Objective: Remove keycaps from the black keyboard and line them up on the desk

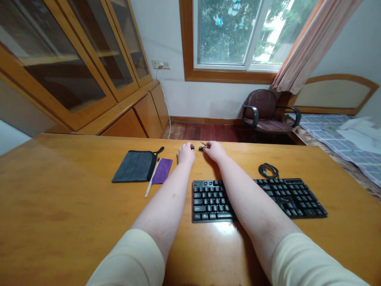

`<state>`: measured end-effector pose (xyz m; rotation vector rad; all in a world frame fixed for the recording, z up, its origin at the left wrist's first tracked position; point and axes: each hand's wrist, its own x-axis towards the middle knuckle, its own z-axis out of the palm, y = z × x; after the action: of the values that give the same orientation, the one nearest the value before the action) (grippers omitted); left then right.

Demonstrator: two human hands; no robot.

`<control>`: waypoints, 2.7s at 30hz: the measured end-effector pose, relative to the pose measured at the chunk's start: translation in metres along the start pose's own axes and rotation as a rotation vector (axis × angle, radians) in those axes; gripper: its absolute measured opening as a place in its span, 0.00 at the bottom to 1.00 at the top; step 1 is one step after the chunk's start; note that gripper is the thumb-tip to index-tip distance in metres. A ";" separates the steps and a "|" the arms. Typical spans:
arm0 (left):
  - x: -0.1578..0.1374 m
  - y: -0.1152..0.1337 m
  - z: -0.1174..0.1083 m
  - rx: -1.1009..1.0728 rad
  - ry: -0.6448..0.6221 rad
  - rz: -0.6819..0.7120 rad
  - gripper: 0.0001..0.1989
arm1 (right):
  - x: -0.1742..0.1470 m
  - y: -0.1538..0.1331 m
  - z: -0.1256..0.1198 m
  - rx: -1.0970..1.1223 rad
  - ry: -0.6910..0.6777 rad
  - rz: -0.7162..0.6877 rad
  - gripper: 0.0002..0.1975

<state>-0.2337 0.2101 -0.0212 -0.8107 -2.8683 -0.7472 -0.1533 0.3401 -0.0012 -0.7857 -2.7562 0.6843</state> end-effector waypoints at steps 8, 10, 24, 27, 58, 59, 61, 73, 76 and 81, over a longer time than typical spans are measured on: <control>-0.002 0.001 -0.001 -0.002 0.002 0.007 0.13 | 0.002 0.001 0.002 -0.021 -0.007 -0.006 0.12; -0.002 0.001 -0.001 -0.006 0.002 0.009 0.14 | 0.002 0.001 0.003 -0.023 -0.007 -0.006 0.11; -0.001 0.001 0.000 -0.041 0.010 -0.010 0.12 | 0.002 0.001 0.003 -0.029 -0.018 0.008 0.10; -0.001 0.001 -0.001 -0.055 0.007 -0.023 0.13 | 0.001 0.001 0.003 -0.024 -0.014 -0.002 0.09; -0.033 -0.006 -0.033 -1.007 0.359 -0.244 0.09 | -0.110 -0.003 -0.063 0.676 0.014 -0.123 0.14; -0.049 -0.001 -0.039 -1.022 0.355 -0.189 0.08 | -0.115 0.003 -0.060 0.624 0.015 -0.148 0.13; -0.085 0.012 -0.049 -0.979 0.264 0.041 0.09 | -0.120 0.011 -0.057 0.532 0.058 -0.202 0.12; -0.160 0.048 -0.051 -0.113 -0.099 0.500 0.21 | -0.123 0.017 -0.042 0.290 0.134 -0.367 0.11; -0.158 0.046 -0.047 -0.099 -0.140 0.485 0.20 | -0.123 0.017 -0.040 0.278 0.128 -0.411 0.10; -0.153 0.046 -0.049 -0.074 -0.237 0.454 0.15 | -0.123 0.016 -0.037 0.229 0.028 -0.449 0.10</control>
<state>-0.0820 0.1484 0.0122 -1.5833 -2.6862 -0.7384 -0.0313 0.3004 0.0164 -0.1191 -2.6240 0.8548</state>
